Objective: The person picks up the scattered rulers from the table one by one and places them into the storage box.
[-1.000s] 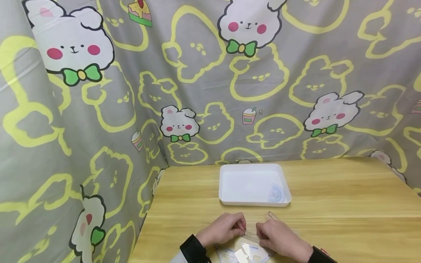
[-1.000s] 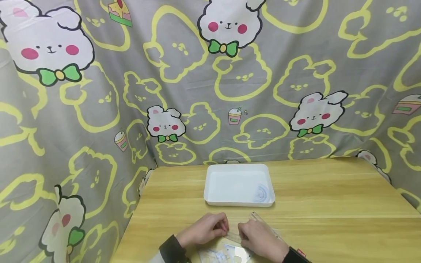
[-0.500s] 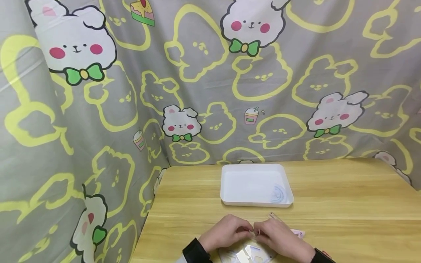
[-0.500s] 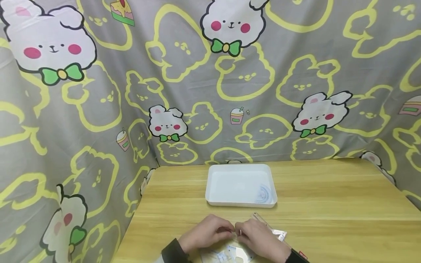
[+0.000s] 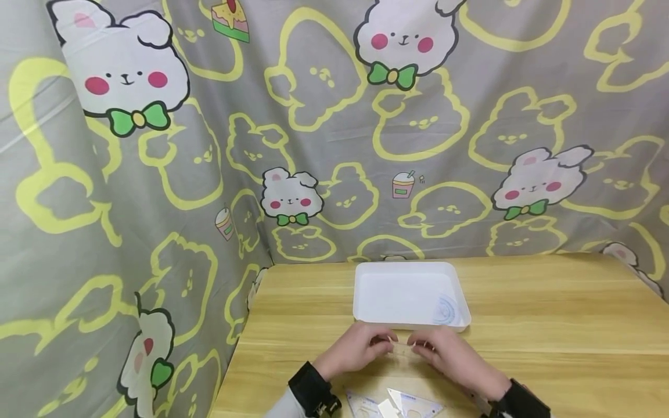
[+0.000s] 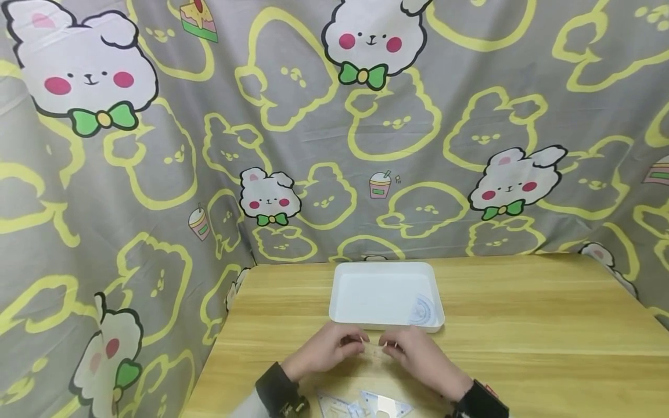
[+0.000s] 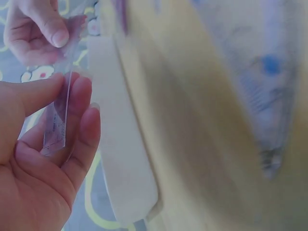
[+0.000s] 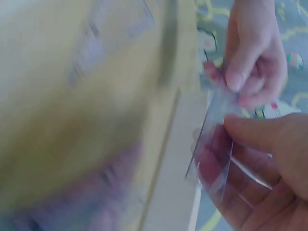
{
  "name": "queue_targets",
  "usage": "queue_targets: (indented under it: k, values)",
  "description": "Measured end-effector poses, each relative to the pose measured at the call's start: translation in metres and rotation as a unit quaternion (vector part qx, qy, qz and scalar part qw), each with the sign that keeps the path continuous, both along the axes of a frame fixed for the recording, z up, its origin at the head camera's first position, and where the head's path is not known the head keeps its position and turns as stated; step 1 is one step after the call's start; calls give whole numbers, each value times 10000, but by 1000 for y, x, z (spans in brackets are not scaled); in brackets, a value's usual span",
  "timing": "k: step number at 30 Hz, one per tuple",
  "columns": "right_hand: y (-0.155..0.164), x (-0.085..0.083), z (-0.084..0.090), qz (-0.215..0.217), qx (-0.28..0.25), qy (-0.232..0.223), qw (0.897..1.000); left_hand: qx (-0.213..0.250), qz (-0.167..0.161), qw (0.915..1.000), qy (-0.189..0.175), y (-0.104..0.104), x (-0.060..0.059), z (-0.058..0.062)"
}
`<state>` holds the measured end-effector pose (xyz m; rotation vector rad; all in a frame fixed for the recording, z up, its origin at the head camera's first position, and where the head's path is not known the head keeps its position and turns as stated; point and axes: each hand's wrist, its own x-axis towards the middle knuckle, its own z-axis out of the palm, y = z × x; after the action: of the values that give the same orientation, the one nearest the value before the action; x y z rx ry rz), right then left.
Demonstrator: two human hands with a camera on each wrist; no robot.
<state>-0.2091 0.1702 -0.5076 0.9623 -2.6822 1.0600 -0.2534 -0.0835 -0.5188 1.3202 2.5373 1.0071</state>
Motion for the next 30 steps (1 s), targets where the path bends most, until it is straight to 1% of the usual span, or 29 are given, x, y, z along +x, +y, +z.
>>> queue_targets:
  k: [4,6,8,10,13,15,19,21,24,27,30]
  values:
    - [14,-22,14,-131,106,-46,9998,339,190,9992,-86,5,-12,6]
    - [17,-31,17,-194,122,-19,9997,431,364,9983,-146,8,-17,8]
    - [18,-38,19,-204,131,52,9997,464,513,9975,-111,10,-22,8]
    - [20,-44,20,-146,124,143,9997,466,640,9968,-77,12,-26,7]
    - [24,-51,19,-53,68,200,9998,526,735,9959,-41,17,-34,6]
    - [28,-57,18,-31,46,189,9998,594,732,9955,-62,23,-39,5]
    - [33,-69,12,-89,69,13,9999,673,729,9951,40,30,-49,4]
    - [34,-74,9,-120,83,-75,9999,612,784,9950,138,32,-53,4]
    - [33,-82,5,-105,78,-149,9998,474,960,9941,171,35,-59,5]
    - [31,-89,0,-136,89,-140,9998,248,1116,9932,205,37,-64,5]
    - [29,-95,-5,-109,71,-163,9998,-56,1160,9929,269,39,-70,4]
